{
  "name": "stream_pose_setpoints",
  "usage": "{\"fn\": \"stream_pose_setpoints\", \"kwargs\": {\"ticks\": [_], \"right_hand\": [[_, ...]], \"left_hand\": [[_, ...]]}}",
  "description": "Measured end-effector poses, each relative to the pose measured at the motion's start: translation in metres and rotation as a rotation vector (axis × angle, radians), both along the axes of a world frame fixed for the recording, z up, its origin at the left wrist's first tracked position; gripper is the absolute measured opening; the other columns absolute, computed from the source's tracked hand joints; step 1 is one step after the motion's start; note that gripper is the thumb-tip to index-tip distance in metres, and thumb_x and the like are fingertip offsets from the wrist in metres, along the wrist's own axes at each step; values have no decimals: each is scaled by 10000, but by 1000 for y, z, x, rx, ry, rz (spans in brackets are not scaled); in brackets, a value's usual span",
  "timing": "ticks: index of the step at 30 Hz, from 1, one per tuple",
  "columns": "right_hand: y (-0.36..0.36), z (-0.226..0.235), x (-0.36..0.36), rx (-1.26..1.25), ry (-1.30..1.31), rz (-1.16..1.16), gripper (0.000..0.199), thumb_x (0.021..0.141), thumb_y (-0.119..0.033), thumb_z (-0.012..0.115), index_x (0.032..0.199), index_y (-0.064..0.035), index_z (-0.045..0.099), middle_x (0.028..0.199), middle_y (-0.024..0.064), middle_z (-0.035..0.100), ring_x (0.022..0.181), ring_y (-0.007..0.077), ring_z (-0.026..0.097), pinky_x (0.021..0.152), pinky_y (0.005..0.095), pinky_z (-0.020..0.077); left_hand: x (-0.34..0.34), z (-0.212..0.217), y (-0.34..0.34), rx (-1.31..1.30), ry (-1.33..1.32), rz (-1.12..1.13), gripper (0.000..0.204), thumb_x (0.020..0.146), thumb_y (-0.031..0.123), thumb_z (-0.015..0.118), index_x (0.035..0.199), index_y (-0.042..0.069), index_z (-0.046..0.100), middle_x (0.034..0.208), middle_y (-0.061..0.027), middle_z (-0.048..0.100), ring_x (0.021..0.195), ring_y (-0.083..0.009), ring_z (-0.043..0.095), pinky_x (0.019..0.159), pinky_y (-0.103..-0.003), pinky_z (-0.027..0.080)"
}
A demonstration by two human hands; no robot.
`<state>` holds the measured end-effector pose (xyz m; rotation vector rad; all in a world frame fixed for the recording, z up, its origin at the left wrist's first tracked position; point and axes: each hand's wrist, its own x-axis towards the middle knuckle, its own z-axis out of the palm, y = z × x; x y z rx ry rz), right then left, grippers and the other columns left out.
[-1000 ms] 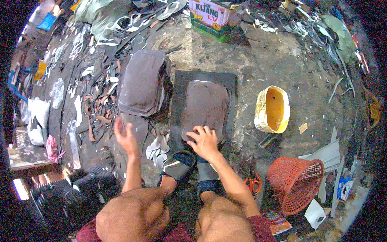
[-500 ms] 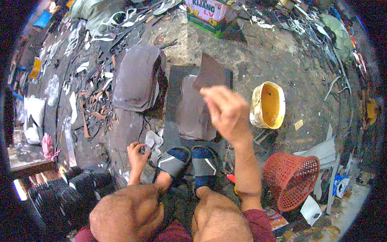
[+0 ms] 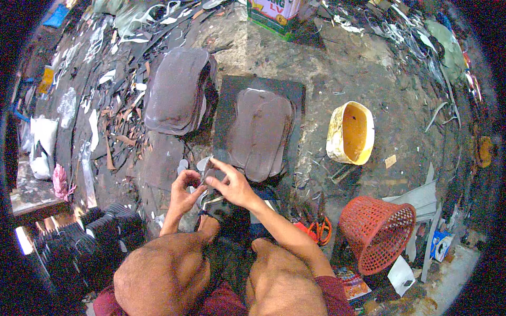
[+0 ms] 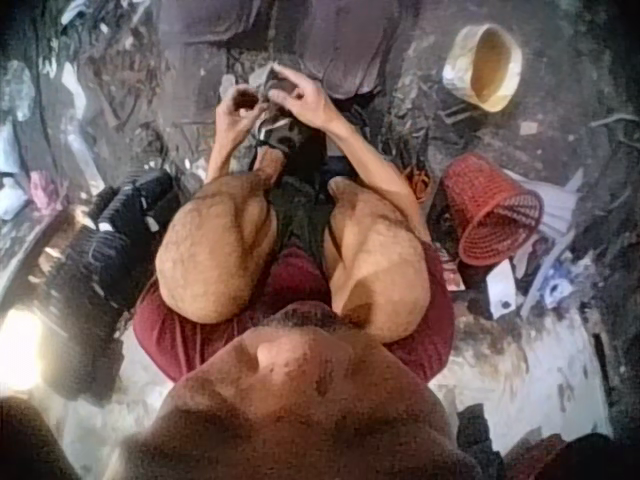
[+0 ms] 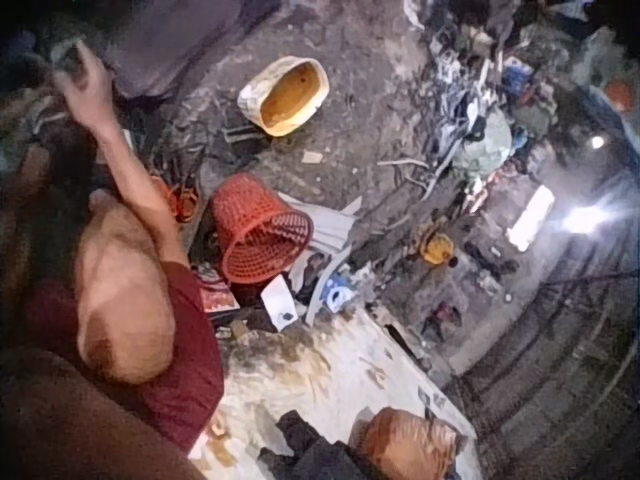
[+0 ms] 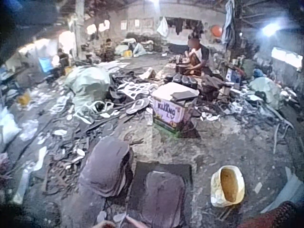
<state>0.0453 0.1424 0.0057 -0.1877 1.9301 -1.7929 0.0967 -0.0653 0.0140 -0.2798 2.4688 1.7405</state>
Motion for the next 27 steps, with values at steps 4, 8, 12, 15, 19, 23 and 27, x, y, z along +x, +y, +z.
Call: {"fn": "stream_pose_setpoints", "kwargs": {"ticks": [4, 8, 12, 15, 19, 23, 27], "right_hand": [[-25, 0, -10, -16, 119, -320, 403, 923, -258, 815, 1264, -81, 696, 959, 43, 707, 662, 69, 597, 586, 262, 508], [-25, -22, -19, -207, -459, -240, 185, 943, -137, 778, 1066, -10, 725, 878, 59, 712, 603, 94, 621, 528, 256, 495], [-22, -52, -24, -155, -323, -629, 82, 959, -67, 732, 974, 14, 730, 831, 60, 725, 598, 114, 661, 553, 267, 543], [-8, -29, -24, -22, -165, -282, 253, 1024, -165, 655, 1203, 8, 698, 864, 83, 744, 630, 151, 704, 598, 296, 574], [12, -31, 3, 566, 381, -18, 339, 1004, -275, 636, 1305, -123, 670, 729, 187, 704, 649, 332, 722, 649, 448, 581], [39, -20, 13, 451, 338, -195, 302, 923, -265, 754, 1179, -117, 692, 767, 125, 710, 665, 319, 708, 627, 427, 574], [65, 25, 14, 979, 776, 29, 539, 735, -265, 882, 1238, -162, 718, 1332, 51, 636, 1173, 256, 628, 912, 369, 538]], "left_hand": [[-3, 15, -2, -115, 34, -98, 362, 796, -12, 812, 1124, 50, 673, 915, -60, 735, 843, -149, 706, 789, -312, 559], [-3, 22, -2, -285, 171, -182, 409, 777, -47, 778, 1159, 70, 693, 939, -82, 717, 869, -213, 703, 794, -332, 548], [0, 43, 6, -237, 149, -198, 504, 772, -59, 780, 1243, 103, 704, 907, -87, 684, 850, -239, 678, 800, -338, 544], [12, 36, -10, -209, 124, -180, 430, 707, -48, 813, 1101, 123, 793, 959, -59, 662, 931, -247, 644, 903, -369, 511], [7, 40, -8, -696, 274, -69, 320, 616, 15, 825, 878, 198, 824, 1119, -9, 649, 1188, -297, 544, 1069, -497, 349], [-17, 30, -15, -111, 193, -21, 180, 842, -42, 743, 1006, 34, 742, 974, -69, 674, 869, -182, 669, 775, -303, 531], [-43, 5, 14, 186, 60, -17, 187, 867, -18, 769, 1021, 23, 671, 967, -53, 714, 919, -133, 675, 810, -263, 540]]}}
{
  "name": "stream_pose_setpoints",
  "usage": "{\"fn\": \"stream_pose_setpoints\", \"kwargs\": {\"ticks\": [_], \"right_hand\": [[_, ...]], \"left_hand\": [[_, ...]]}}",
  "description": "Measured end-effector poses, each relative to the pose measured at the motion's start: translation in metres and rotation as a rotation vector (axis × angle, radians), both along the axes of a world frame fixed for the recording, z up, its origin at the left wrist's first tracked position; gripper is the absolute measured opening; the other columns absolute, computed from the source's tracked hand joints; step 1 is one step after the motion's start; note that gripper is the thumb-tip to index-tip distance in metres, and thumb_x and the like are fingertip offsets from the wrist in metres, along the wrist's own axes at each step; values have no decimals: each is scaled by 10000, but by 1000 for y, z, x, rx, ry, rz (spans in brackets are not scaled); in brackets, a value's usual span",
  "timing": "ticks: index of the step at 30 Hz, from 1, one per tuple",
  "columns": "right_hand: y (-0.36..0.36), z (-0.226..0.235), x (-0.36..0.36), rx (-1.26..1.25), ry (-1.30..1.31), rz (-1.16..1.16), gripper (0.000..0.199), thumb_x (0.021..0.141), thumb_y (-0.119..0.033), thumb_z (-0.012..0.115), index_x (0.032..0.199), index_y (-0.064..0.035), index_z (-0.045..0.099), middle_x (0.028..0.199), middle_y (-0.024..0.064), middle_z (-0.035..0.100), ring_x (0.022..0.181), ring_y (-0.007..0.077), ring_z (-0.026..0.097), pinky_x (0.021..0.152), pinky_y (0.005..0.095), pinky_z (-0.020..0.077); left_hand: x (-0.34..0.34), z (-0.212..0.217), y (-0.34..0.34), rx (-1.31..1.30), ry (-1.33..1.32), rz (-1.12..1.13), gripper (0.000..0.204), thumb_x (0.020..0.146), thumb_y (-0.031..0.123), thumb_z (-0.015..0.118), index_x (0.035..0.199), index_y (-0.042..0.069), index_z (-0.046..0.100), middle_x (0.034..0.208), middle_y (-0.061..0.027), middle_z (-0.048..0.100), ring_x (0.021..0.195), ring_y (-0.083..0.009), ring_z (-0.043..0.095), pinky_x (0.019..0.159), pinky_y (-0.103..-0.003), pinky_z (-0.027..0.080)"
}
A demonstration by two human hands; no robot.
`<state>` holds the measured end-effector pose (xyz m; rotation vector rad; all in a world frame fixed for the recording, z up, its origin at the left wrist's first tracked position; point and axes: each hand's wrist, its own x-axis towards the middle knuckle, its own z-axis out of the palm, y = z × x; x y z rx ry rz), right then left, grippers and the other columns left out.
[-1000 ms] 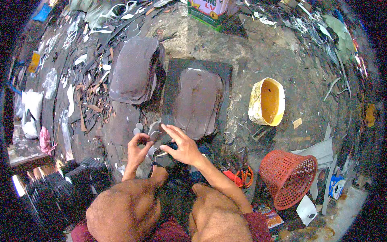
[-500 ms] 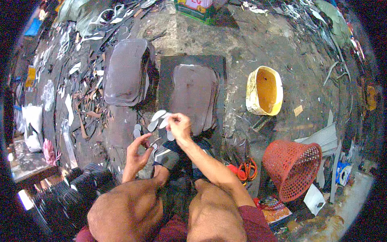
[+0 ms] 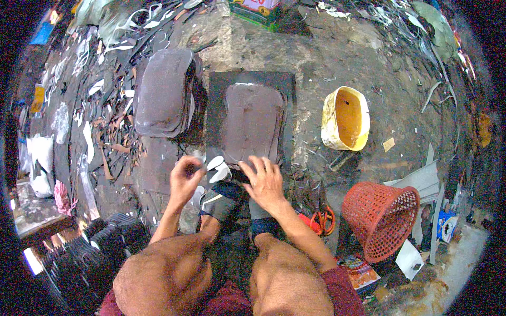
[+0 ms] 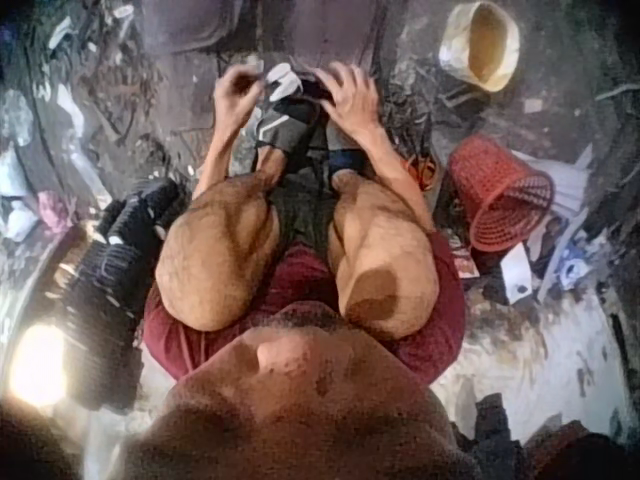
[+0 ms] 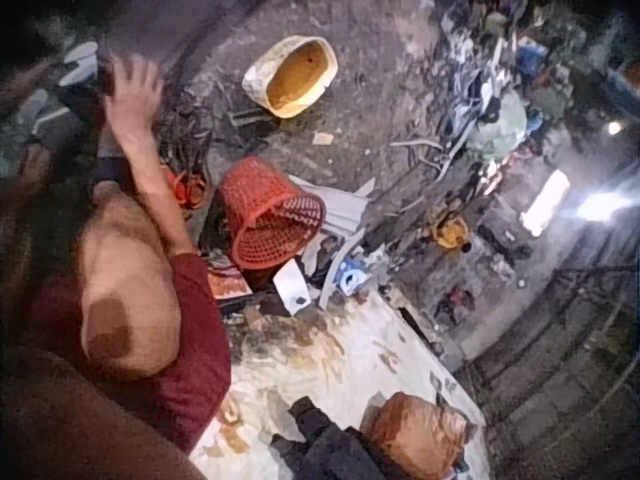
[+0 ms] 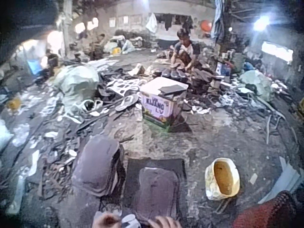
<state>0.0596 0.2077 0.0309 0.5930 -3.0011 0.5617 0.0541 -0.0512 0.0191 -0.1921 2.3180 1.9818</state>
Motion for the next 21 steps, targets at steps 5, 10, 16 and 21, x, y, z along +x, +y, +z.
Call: {"fn": "stream_pose_setpoints", "kwargs": {"ticks": [5, 10, 16, 21], "right_hand": [[63, -14, -47, -525, -22, -409, 258, 1020, -278, 656, 1144, -62, 720, 933, 161, 764, 921, 370, 738, 776, 443, 581], [51, 76, -89, -511, 246, -178, 185, 1044, -173, 610, 1107, -25, 700, 1109, 160, 756, 980, 367, 742, 833, 437, 606], [35, -68, -50, -133, 52, 112, 257, 989, -246, 660, 1168, -66, 706, 1272, 115, 706, 1212, 298, 668, 977, 418, 561], [13, -56, -38, -229, 160, -49, 337, 962, -291, 697, 1207, -60, 707, 1256, 106, 709, 1172, 311, 670, 985, 451, 533]], "left_hand": [[-64, -34, 72, -1, -51, -233, 168, 845, 43, 828, 954, 11, 704, 842, -26, 739, 784, -96, 697, 701, -274, 564], [-75, -70, 85, -575, 273, -339, 225, 819, 211, 830, 1016, 106, 802, 952, -88, 687, 946, -269, 627, 891, -428, 493], [-58, -78, 86, -856, 573, -441, 155, 833, 247, 754, 914, 114, 751, 994, -79, 592, 992, -287, 547, 863, -446, 401], [-60, -80, 68, -869, 518, -519, 192, 835, 253, 752, 959, 107, 751, 1017, -88, 596, 1013, -297, 542, 895, -455, 403]]}}
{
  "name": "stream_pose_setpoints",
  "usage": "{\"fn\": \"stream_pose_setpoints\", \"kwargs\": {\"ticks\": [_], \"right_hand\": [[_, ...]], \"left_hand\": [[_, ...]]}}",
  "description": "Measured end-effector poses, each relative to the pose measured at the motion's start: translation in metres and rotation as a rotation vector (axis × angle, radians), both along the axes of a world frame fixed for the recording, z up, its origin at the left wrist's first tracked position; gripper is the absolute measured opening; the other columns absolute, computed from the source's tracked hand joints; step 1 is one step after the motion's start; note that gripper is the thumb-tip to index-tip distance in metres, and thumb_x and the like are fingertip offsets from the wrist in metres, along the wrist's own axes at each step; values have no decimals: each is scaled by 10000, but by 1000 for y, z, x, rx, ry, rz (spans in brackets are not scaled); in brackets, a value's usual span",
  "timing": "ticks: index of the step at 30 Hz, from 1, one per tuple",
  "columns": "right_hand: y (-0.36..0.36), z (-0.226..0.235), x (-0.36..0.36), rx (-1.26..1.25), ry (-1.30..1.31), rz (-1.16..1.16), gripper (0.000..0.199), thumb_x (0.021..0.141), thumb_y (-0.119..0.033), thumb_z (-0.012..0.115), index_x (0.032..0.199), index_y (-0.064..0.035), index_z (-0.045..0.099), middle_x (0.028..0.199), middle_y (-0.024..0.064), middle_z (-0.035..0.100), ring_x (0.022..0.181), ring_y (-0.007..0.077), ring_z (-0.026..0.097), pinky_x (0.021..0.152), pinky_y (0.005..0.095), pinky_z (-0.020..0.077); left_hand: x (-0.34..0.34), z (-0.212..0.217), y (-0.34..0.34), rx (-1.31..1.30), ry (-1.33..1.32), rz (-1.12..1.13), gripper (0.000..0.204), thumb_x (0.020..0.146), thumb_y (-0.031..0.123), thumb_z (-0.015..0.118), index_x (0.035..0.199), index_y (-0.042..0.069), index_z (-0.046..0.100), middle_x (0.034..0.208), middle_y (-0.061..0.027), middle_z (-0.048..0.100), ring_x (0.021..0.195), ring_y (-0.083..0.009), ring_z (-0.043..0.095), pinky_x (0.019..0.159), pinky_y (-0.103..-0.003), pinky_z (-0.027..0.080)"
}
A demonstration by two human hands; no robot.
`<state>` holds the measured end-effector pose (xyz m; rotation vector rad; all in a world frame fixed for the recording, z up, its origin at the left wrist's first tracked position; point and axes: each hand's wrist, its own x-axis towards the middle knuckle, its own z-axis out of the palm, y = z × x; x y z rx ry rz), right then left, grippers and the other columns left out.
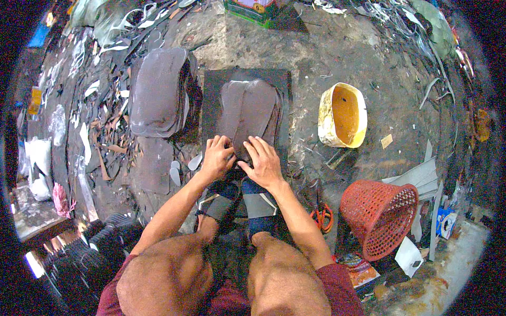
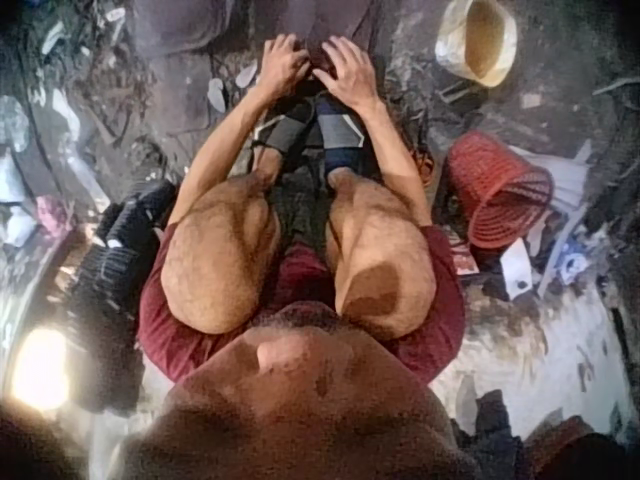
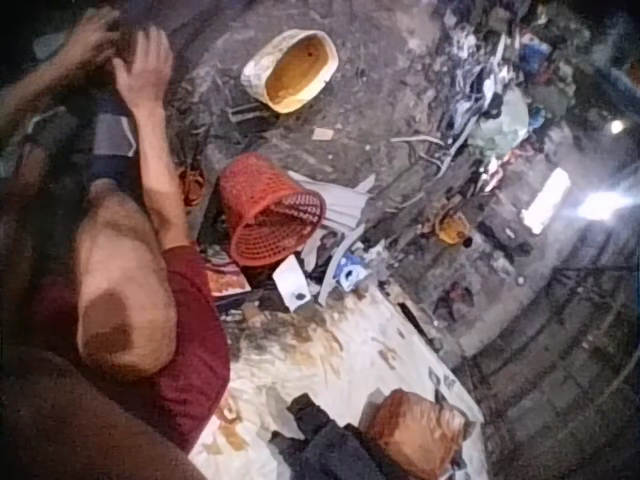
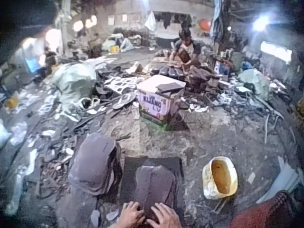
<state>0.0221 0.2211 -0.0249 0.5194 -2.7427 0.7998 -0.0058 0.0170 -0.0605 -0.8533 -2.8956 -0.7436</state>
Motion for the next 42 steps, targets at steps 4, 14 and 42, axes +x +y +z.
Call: {"fn": "stream_pose_setpoints", "kwargs": {"ticks": [4, 14, 42], "right_hand": [[14, -5, -14, -37, -200, -62, 235, 978, -243, 664, 1120, -62, 715, 1057, 126, 759, 967, 335, 728, 865, 461, 562], [14, 0, -12, 28, -76, 26, 200, 994, -243, 652, 1108, -81, 679, 947, 100, 705, 878, 292, 702, 781, 416, 565], [5, -1, -19, 480, -220, 32, 279, 920, -316, 698, 1119, -128, 752, 1050, 50, 665, 1068, 240, 623, 888, 426, 485]], "left_hand": [[-3, 6, 9, 61, -72, 35, 273, 891, 290, 736, 1127, 160, 780, 970, -66, 577, 965, -274, 529, 866, -435, 391], [-6, 5, 10, -93, -36, 4, 254, 867, 337, 741, 1085, 215, 788, 1002, -72, 569, 1001, -273, 515, 854, -435, 387], [-10, 28, 36, 778, -485, 621, 489, 786, 150, 792, 1253, 35, 706, 982, -107, 742, 845, -274, 707, 813, -409, 573]]}}
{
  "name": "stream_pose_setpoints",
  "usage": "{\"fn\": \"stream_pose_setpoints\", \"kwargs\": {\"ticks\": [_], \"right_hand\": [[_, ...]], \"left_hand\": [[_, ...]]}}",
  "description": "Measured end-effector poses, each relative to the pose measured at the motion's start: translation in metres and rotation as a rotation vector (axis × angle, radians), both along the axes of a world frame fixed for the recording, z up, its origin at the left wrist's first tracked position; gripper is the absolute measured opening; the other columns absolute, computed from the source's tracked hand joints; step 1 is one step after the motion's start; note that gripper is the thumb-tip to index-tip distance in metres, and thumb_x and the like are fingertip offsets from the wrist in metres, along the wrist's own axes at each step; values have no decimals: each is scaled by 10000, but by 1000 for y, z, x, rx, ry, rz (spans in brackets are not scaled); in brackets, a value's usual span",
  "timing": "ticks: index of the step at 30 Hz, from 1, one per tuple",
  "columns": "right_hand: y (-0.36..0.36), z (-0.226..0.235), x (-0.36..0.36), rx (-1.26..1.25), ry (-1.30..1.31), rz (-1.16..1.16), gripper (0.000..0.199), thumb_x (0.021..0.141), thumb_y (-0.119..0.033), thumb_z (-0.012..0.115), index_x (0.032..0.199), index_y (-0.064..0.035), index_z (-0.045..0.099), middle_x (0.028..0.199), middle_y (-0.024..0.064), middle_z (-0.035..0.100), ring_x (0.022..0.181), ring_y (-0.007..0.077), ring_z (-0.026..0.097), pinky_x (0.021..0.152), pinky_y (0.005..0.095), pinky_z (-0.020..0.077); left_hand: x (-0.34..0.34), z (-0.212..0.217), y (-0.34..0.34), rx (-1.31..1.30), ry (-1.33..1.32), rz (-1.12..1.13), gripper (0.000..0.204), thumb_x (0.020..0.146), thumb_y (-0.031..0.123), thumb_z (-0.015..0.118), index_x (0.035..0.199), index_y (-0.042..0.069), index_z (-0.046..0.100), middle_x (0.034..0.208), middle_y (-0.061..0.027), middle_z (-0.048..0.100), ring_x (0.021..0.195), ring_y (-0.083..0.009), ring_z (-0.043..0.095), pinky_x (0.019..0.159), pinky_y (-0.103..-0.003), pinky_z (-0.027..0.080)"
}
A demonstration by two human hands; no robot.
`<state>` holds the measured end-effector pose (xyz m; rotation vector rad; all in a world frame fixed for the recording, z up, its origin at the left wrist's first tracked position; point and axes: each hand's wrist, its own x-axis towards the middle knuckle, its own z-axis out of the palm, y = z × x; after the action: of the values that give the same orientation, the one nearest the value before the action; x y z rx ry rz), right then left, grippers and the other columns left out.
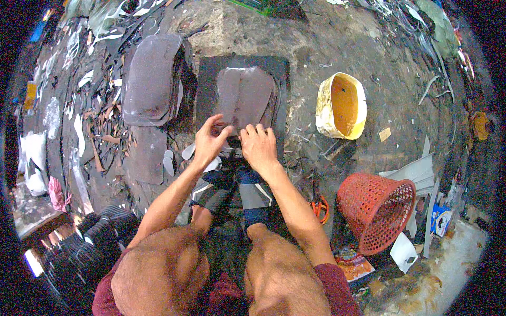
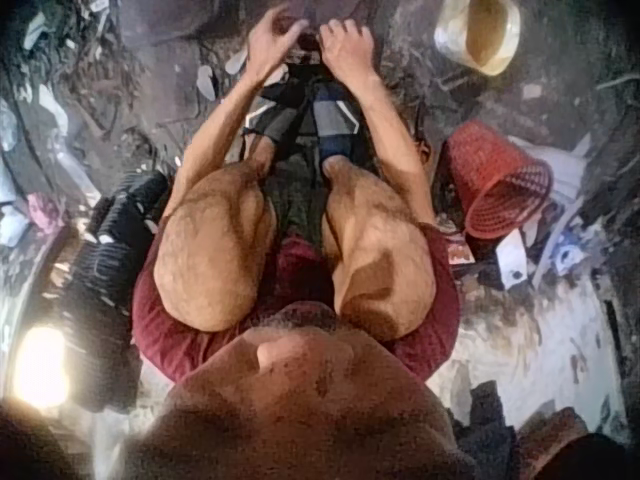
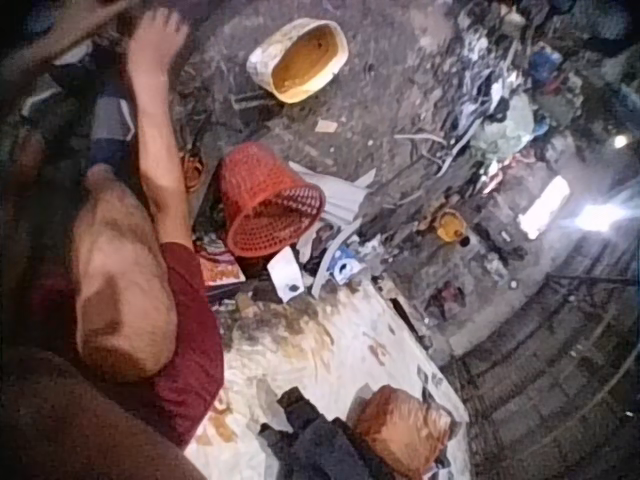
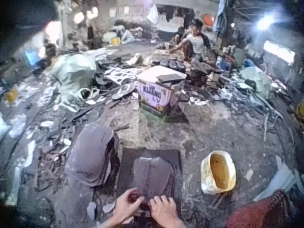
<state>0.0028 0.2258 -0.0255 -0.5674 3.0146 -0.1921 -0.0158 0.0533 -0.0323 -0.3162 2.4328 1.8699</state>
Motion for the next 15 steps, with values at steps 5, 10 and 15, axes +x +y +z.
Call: {"fn": "stream_pose_setpoints", "kwargs": {"ticks": [5, 10, 15], "right_hand": [[20, 27, -17, -308, -383, -24, 387, 905, -325, 749, 1232, -120, 726, 1158, 110, 698, 1134, 267, 645, 989, 424, 486], [24, -3, -13, -1674, -665, -877, 448, 977, -109, 705, 1391, 13, 585, 1281, 98, 690, 1118, 203, 684, 972, 362, 551], [32, 29, -2, -2031, -952, -738, 494, 963, -38, 673, 1438, -18, 538, 1250, 88, 707, 1111, 198, 696, 988, 374, 554]], "left_hand": [[-31, -10, -14, -249, -158, -270, 599, 838, 104, 784, 1401, -6, 614, 959, -115, 745, 796, -202, 696, 768, -342, 574], [-31, 9, -12, 781, -619, -148, 629, 897, -13, 711, 1499, 21, 530, 1057, -4, 701, 754, -123, 637, 681, -247, 504], [-15, 40, -16, 1088, -759, -201, 530, 946, 49, 675, 1460, 16, 551, 1031, 41, 703, 603, -4, 466, 648, -207, 465]]}}
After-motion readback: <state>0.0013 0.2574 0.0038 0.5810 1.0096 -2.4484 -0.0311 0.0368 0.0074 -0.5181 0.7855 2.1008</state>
